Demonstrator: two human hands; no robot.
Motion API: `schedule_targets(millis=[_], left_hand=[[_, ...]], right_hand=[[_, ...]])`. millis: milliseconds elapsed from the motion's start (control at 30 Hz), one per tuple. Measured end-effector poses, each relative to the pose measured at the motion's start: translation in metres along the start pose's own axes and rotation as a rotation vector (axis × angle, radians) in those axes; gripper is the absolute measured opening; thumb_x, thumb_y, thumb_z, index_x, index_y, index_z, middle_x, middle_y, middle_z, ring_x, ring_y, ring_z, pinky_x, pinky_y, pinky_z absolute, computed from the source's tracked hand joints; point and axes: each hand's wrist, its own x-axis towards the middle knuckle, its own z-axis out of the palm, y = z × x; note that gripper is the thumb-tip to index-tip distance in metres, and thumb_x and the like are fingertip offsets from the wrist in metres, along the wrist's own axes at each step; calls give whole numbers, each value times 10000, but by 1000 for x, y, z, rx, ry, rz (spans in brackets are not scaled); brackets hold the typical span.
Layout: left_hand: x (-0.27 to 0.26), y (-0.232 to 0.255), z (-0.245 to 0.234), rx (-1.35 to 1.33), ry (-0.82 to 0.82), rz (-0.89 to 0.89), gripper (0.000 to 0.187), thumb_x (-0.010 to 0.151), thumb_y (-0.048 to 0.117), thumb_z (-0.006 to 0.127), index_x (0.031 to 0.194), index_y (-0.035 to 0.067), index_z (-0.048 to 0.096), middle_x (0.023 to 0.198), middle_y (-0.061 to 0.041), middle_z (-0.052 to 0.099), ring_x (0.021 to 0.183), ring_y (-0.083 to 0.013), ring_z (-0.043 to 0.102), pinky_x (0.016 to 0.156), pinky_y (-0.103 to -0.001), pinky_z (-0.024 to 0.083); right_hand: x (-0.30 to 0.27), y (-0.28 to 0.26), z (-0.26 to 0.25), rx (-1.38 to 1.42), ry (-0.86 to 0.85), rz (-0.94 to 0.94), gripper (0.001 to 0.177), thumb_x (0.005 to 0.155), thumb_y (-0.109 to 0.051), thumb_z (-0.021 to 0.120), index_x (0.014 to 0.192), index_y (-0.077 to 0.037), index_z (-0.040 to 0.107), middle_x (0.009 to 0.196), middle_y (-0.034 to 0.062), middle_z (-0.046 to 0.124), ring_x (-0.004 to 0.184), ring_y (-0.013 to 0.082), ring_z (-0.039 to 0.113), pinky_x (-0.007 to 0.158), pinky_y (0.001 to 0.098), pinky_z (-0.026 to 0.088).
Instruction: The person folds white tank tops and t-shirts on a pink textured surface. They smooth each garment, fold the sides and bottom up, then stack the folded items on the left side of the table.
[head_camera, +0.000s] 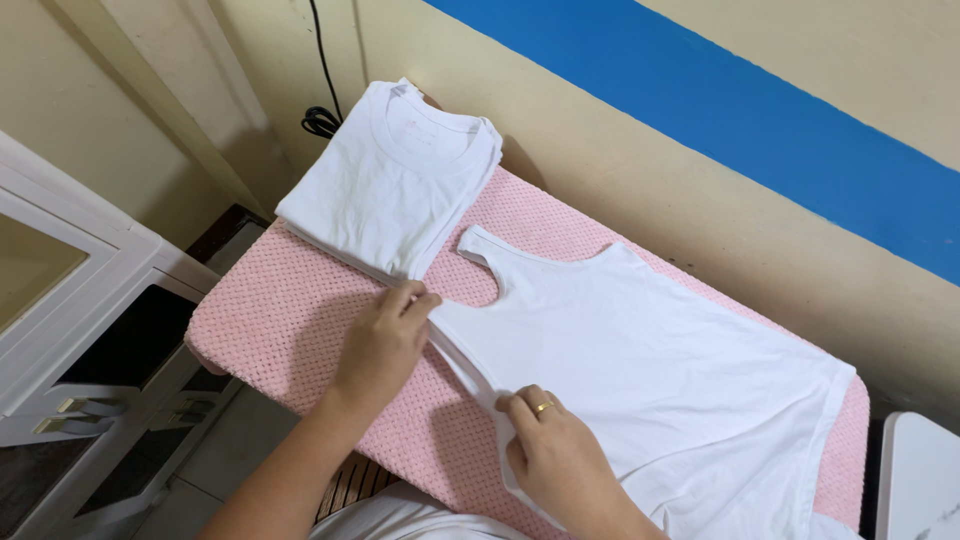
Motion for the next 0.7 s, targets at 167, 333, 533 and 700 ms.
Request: schedule_targets(millis=[167,333,533,700], left_hand=[[-1,-18,-2,185,-75,12,210,912,115,687,1105,86,765,1192,-76,688,1124,-240,659,1009,-385,539],[-4,3,-19,-28,-110,33,272,858,212,725,1093,78,749,1143,-105,681,1083,-276,621,981,-447,497],[-21,66,-25,-321,-605,121,456,769,438,833,1093,135,725,1052,-55,712,1044,-256,632,937,-430,490],[-30,97,-16,-511,-654,303,405,718,312,836,1043,91,737,1070,-49,725,1016,-271,635,904,-447,464]], right_hand=[[-30,16,9,185,-15,-340,358,773,-56,756,1118,-20,669,1281,133,683,1107,355,645,948,417,523],[-105,88,15,193,393,95,245,798,-139,776,1030,-84,720,1122,89,727,1045,247,720,877,355,578],[-251,179,15,-143,665,1122,369,885,-374,793,1043,-42,758,965,94,719,759,199,692,720,355,565],[-316,204,58,166,521,1252,496,778,-421,842,1019,0,741,803,112,691,687,166,669,693,320,554]])
